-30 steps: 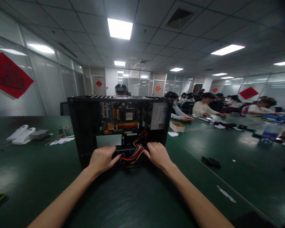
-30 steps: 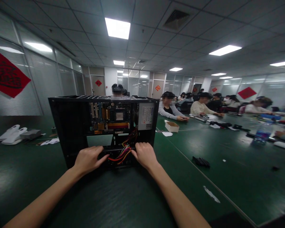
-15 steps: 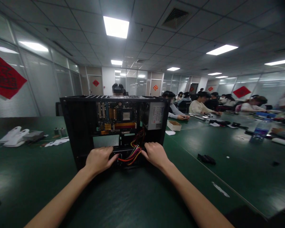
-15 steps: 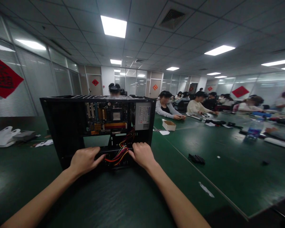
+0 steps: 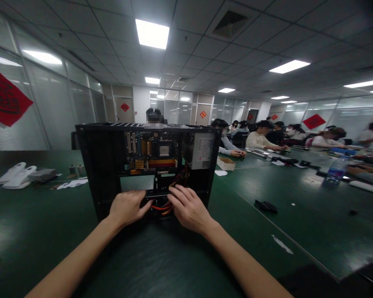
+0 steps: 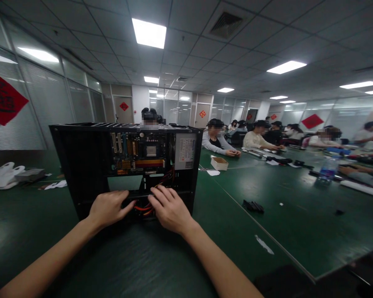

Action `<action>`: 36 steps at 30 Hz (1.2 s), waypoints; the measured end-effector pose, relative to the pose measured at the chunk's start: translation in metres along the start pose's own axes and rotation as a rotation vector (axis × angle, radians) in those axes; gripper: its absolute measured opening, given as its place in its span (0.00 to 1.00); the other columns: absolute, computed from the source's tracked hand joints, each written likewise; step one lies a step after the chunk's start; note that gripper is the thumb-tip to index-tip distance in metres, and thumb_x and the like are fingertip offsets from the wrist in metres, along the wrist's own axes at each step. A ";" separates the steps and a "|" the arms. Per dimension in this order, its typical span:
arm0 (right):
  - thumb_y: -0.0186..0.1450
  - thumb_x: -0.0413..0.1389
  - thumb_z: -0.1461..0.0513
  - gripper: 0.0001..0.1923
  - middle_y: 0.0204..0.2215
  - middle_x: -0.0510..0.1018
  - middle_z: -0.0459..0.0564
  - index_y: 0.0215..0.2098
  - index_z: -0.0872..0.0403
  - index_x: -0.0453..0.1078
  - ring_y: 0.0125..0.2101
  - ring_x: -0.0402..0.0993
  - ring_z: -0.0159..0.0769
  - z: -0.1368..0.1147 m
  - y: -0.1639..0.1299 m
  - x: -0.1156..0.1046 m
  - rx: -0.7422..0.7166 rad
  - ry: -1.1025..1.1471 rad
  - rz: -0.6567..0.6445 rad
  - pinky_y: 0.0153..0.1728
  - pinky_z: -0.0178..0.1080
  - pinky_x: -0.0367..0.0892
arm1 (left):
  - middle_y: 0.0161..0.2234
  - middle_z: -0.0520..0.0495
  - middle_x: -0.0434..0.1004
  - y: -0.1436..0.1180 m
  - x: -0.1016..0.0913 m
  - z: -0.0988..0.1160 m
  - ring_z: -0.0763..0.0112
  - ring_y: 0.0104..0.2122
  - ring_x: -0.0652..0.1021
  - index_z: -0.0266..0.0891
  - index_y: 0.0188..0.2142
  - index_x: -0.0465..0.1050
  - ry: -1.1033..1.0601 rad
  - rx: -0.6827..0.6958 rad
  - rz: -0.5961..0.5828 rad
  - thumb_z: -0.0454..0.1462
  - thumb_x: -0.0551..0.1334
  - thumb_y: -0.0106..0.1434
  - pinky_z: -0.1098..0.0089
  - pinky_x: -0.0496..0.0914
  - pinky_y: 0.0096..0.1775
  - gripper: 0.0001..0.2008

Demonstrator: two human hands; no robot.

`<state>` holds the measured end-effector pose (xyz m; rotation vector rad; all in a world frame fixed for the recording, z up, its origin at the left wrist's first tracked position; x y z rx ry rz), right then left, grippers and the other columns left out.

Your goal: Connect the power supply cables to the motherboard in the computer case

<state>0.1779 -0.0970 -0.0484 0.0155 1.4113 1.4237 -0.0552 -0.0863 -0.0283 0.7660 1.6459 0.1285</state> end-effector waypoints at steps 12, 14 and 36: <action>0.69 0.51 0.58 0.10 0.31 0.76 0.53 0.37 0.56 0.70 0.35 0.71 0.41 -0.029 0.001 0.022 -0.091 -0.105 -0.281 0.49 0.47 0.62 | 0.31 0.41 0.78 -0.004 0.003 0.003 0.59 0.31 0.78 0.38 0.34 0.73 0.020 -0.043 0.034 0.52 0.49 0.68 0.66 0.65 0.30 0.23; 0.67 0.54 0.59 0.09 0.30 0.77 0.53 0.35 0.57 0.71 0.33 0.72 0.42 -0.028 -0.001 0.027 -0.050 -0.158 -0.346 0.48 0.47 0.61 | 0.31 0.41 0.78 -0.004 0.003 0.003 0.59 0.31 0.78 0.38 0.34 0.72 0.026 -0.050 0.041 0.52 0.48 0.68 0.66 0.65 0.30 0.23; 0.69 0.46 0.43 0.29 0.26 0.81 0.55 0.31 0.57 0.74 0.27 0.78 0.41 -0.023 -0.002 0.021 0.100 -0.055 -0.443 0.37 0.42 0.60 | 0.32 0.42 0.77 -0.009 0.003 0.005 0.59 0.32 0.76 0.37 0.35 0.73 -0.011 -0.068 0.081 0.48 0.51 0.68 0.64 0.65 0.35 0.19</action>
Point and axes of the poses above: each hand's wrist, its own y-axis towards the middle knuckle, its own x-axis out of the palm, z = x × y, the point moved 2 cm from there along y, towards the middle knuckle
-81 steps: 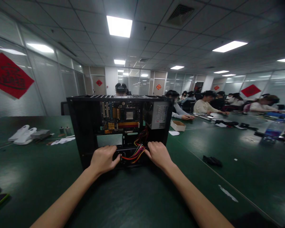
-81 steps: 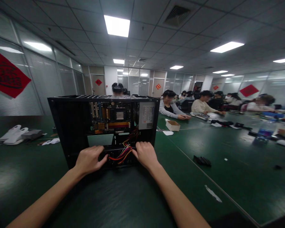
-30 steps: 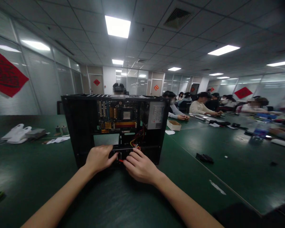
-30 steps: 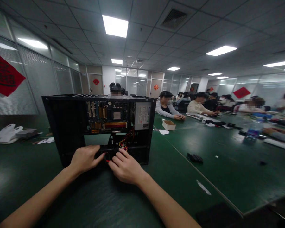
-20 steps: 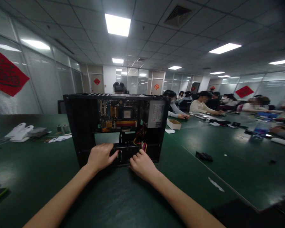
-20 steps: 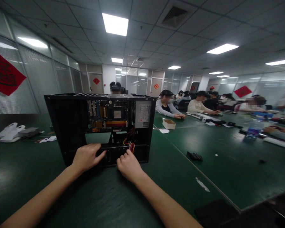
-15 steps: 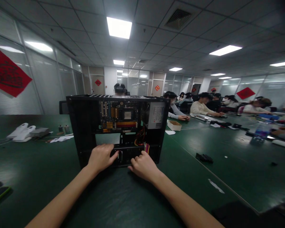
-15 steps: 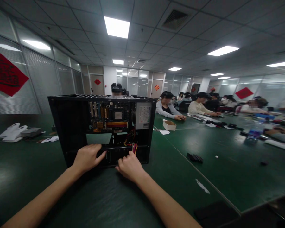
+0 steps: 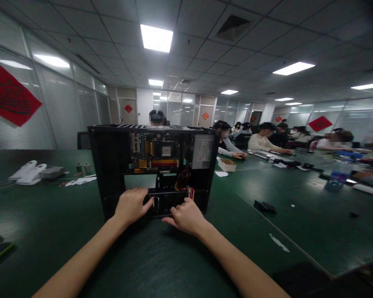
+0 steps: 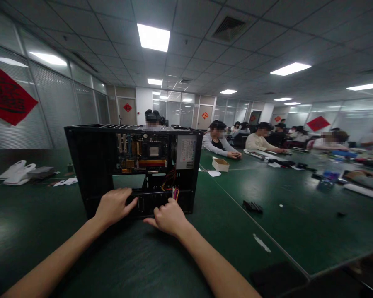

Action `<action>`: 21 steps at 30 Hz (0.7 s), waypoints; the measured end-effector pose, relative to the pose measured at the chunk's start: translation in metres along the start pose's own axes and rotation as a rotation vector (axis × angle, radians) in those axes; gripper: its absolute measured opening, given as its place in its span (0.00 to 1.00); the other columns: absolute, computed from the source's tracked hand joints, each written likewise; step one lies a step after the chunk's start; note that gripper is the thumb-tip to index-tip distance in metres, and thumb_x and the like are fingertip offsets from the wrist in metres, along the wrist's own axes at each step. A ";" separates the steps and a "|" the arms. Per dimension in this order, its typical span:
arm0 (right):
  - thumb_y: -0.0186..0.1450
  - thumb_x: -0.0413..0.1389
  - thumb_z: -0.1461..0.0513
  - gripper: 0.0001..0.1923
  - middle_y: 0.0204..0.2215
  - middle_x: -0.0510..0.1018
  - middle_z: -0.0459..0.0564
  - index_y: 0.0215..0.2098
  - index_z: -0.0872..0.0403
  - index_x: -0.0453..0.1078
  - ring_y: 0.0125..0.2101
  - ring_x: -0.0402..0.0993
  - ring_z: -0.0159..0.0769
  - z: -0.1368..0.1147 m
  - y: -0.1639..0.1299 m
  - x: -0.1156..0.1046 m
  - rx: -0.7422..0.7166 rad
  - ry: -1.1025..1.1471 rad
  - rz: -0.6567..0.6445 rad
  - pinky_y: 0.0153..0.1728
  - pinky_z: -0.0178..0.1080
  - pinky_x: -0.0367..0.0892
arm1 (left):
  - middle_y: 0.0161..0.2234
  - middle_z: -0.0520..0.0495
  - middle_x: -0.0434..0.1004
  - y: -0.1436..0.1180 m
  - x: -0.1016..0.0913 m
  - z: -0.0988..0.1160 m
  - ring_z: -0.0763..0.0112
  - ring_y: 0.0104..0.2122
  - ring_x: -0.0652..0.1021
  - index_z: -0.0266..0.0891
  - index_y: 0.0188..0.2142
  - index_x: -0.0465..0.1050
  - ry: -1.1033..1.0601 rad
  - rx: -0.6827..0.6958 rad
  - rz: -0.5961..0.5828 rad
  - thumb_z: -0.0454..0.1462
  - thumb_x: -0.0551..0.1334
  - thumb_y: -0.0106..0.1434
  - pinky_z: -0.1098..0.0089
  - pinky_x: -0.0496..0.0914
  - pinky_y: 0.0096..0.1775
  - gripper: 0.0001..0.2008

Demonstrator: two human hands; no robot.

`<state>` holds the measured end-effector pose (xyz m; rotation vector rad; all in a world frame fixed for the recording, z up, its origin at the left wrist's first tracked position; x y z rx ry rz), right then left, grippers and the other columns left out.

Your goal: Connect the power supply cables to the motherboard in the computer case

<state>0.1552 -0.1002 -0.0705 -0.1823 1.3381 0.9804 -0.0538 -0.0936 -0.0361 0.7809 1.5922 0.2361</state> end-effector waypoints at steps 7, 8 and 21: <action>0.65 0.48 0.39 0.31 0.27 0.81 0.54 0.31 0.57 0.74 0.28 0.78 0.41 0.002 0.001 0.006 -0.049 -0.019 -0.005 0.35 0.41 0.58 | 0.31 0.42 0.76 0.000 0.001 0.000 0.59 0.32 0.76 0.37 0.34 0.72 0.011 0.015 0.022 0.48 0.51 0.68 0.64 0.65 0.34 0.19; 0.65 0.48 0.39 0.31 0.27 0.81 0.54 0.30 0.57 0.74 0.28 0.77 0.41 0.002 0.002 0.006 -0.052 -0.019 -0.001 0.35 0.41 0.58 | 0.31 0.42 0.76 0.000 0.000 0.000 0.59 0.31 0.76 0.37 0.34 0.72 0.014 0.016 0.028 0.48 0.51 0.68 0.64 0.65 0.34 0.19; 0.67 0.47 0.40 0.30 0.21 0.75 0.48 0.25 0.56 0.69 0.23 0.70 0.34 0.004 -0.001 0.012 -0.149 -0.041 0.309 0.30 0.40 0.49 | 0.31 0.41 0.77 0.000 0.000 0.001 0.59 0.31 0.76 0.36 0.34 0.73 0.012 0.020 0.033 0.48 0.52 0.68 0.64 0.65 0.34 0.19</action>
Point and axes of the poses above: each hand's wrist, its own y-axis towards the middle knuckle, its own x-axis out of the palm, z = x × y, the point moved 2 cm from there along y, towards the middle knuckle
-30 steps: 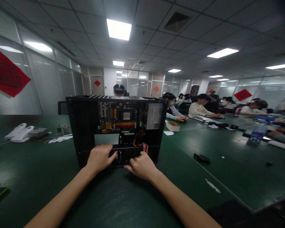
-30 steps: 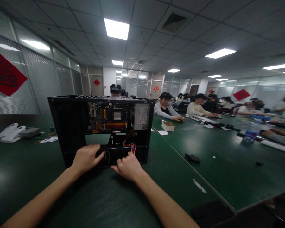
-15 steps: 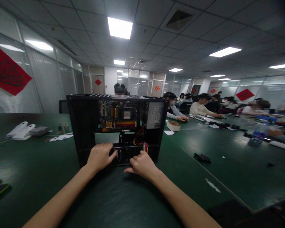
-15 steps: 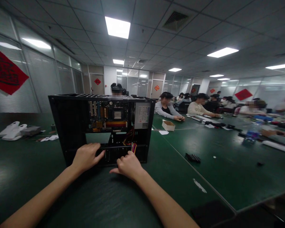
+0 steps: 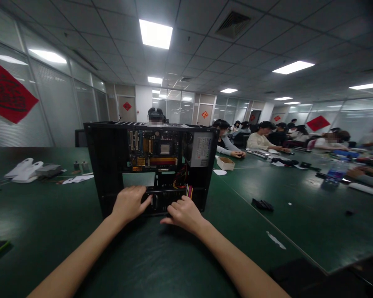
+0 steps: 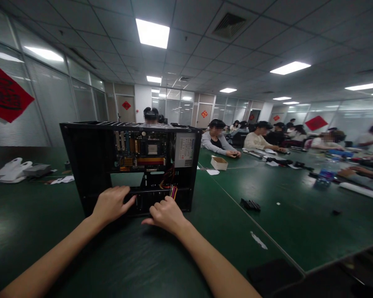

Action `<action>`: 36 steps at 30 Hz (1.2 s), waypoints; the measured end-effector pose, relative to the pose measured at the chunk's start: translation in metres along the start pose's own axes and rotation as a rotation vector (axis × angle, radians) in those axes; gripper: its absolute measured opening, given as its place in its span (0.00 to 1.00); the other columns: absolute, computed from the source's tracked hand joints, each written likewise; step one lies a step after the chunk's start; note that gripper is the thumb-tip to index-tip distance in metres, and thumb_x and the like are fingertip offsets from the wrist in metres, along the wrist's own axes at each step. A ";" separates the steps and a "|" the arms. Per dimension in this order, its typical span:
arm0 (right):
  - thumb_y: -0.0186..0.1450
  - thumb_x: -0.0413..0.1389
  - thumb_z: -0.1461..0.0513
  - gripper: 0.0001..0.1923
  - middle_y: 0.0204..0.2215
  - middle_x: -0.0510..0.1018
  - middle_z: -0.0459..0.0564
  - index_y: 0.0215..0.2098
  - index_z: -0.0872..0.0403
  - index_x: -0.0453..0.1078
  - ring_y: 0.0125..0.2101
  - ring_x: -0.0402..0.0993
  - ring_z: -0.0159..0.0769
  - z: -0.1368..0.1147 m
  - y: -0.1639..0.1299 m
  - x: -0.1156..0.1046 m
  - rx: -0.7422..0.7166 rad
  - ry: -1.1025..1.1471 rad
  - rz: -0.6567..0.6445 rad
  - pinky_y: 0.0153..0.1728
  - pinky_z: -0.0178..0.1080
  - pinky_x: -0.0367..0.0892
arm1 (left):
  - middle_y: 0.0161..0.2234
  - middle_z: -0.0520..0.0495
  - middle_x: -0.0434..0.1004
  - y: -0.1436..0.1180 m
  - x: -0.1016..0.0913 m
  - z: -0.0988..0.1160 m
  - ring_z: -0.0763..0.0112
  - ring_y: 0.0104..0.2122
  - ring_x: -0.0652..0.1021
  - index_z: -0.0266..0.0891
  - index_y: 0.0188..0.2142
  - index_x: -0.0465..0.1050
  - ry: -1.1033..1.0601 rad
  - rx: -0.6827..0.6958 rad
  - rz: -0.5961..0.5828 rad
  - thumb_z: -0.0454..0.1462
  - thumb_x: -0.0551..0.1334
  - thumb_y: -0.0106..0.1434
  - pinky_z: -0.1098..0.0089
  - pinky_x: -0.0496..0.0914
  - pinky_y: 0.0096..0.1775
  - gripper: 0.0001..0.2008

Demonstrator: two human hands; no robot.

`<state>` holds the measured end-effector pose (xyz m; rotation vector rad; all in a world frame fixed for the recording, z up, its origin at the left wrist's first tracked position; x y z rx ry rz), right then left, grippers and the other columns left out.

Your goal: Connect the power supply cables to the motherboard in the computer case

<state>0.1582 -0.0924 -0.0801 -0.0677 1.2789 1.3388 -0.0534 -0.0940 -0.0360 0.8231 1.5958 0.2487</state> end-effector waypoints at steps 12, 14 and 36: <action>0.69 0.50 0.45 0.29 0.16 0.70 0.46 0.18 0.56 0.66 0.19 0.63 0.30 0.019 -0.008 -0.009 -0.027 0.105 0.316 0.29 0.38 0.50 | 0.34 0.39 0.77 -0.002 -0.001 0.001 0.55 0.35 0.77 0.35 0.37 0.73 -0.009 0.004 -0.057 0.47 0.50 0.68 0.61 0.67 0.37 0.19; 0.69 0.50 0.46 0.28 0.16 0.71 0.46 0.19 0.56 0.68 0.19 0.63 0.29 0.024 -0.005 -0.014 0.085 0.225 0.345 0.29 0.38 0.51 | 0.34 0.39 0.78 0.001 -0.003 -0.001 0.54 0.35 0.78 0.36 0.37 0.73 -0.021 -0.019 -0.086 0.47 0.50 0.68 0.60 0.68 0.37 0.19; 0.65 0.52 0.44 0.26 0.19 0.66 0.43 0.25 0.56 0.69 0.22 0.60 0.29 0.073 0.110 -0.088 0.665 1.038 0.375 0.23 0.33 0.54 | 0.33 0.51 0.79 0.082 -0.103 0.024 0.70 0.30 0.79 0.39 0.57 0.64 -0.725 0.140 0.119 0.40 0.66 0.59 0.72 0.73 0.32 0.27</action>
Point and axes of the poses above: each hand's wrist, its own y-axis towards the middle knuckle, its own x-axis out of the palm, z = x × y, the point moved 2 cm from there along y, towards the middle knuckle
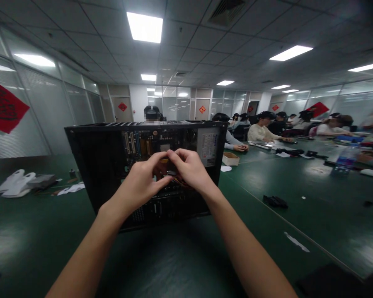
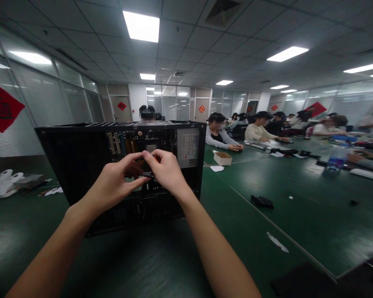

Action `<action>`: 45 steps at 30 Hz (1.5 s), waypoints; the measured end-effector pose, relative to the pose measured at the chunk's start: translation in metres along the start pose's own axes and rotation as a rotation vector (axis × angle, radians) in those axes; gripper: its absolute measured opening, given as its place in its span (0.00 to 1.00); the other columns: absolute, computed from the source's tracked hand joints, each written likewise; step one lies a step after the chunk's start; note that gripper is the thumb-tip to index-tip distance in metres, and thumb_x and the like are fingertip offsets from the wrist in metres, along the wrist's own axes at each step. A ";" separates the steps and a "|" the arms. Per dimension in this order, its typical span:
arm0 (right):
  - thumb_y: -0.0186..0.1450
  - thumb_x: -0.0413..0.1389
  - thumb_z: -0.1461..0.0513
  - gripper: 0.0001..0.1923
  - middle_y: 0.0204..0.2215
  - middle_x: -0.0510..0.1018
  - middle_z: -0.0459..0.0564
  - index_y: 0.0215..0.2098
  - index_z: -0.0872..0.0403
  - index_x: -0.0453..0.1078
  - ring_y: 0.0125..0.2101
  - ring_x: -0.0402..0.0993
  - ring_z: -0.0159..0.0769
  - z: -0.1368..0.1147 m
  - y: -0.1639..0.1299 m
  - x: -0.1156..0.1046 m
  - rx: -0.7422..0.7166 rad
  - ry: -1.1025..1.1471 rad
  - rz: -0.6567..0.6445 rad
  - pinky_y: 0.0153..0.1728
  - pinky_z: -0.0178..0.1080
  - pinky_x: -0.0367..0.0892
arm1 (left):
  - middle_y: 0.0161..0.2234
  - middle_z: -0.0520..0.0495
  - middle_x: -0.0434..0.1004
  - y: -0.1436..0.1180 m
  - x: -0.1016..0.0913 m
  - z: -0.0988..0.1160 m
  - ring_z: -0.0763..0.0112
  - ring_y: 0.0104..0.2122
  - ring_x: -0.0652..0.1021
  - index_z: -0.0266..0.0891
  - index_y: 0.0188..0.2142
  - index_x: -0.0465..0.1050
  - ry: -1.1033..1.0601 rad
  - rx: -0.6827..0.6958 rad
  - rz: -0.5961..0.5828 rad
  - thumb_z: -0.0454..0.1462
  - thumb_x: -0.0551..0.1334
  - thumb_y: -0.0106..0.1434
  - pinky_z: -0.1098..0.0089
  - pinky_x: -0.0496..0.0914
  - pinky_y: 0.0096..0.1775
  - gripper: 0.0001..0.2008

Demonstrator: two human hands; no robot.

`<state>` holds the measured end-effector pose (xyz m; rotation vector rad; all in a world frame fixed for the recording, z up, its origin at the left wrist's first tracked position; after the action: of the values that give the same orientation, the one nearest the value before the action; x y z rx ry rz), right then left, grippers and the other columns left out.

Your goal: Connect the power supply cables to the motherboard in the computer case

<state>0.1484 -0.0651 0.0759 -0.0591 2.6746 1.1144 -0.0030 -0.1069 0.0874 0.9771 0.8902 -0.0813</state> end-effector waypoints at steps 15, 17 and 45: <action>0.65 0.53 0.45 0.24 0.20 0.72 0.45 0.25 0.57 0.72 0.23 0.65 0.30 -0.011 -0.011 0.002 0.028 0.015 -0.058 0.25 0.33 0.59 | 0.39 0.46 0.81 -0.009 -0.009 -0.007 0.66 0.35 0.80 0.38 0.57 0.67 0.112 0.144 -0.034 0.39 0.66 0.61 0.70 0.74 0.36 0.25; 0.66 0.52 0.46 0.24 0.21 0.73 0.46 0.28 0.57 0.74 0.24 0.67 0.31 -0.013 -0.012 0.005 0.032 0.013 -0.068 0.26 0.34 0.60 | 0.43 0.44 0.80 -0.010 -0.010 -0.011 0.64 0.39 0.80 0.38 0.58 0.66 0.183 0.202 -0.003 0.41 0.66 0.62 0.67 0.75 0.41 0.26; 0.71 0.44 0.66 0.20 0.59 0.65 0.56 0.58 0.52 0.67 0.57 0.63 0.42 0.021 -0.010 0.010 -0.573 -0.606 -0.099 0.58 0.45 0.64 | 0.47 0.46 0.81 -0.016 0.005 -0.053 0.62 0.45 0.79 0.43 0.48 0.76 0.662 0.275 0.351 0.37 0.58 0.67 0.64 0.70 0.46 0.13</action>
<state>0.1443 -0.0574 0.0523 0.0408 1.7604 1.5314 -0.0391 -0.0755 0.0598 1.4418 1.3131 0.4538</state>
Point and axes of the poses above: each hand's wrist, its own y-axis towards the middle knuckle, its own x-axis out of the palm, z = x × y, the point moved 2 cm from there along y, towards the middle knuckle
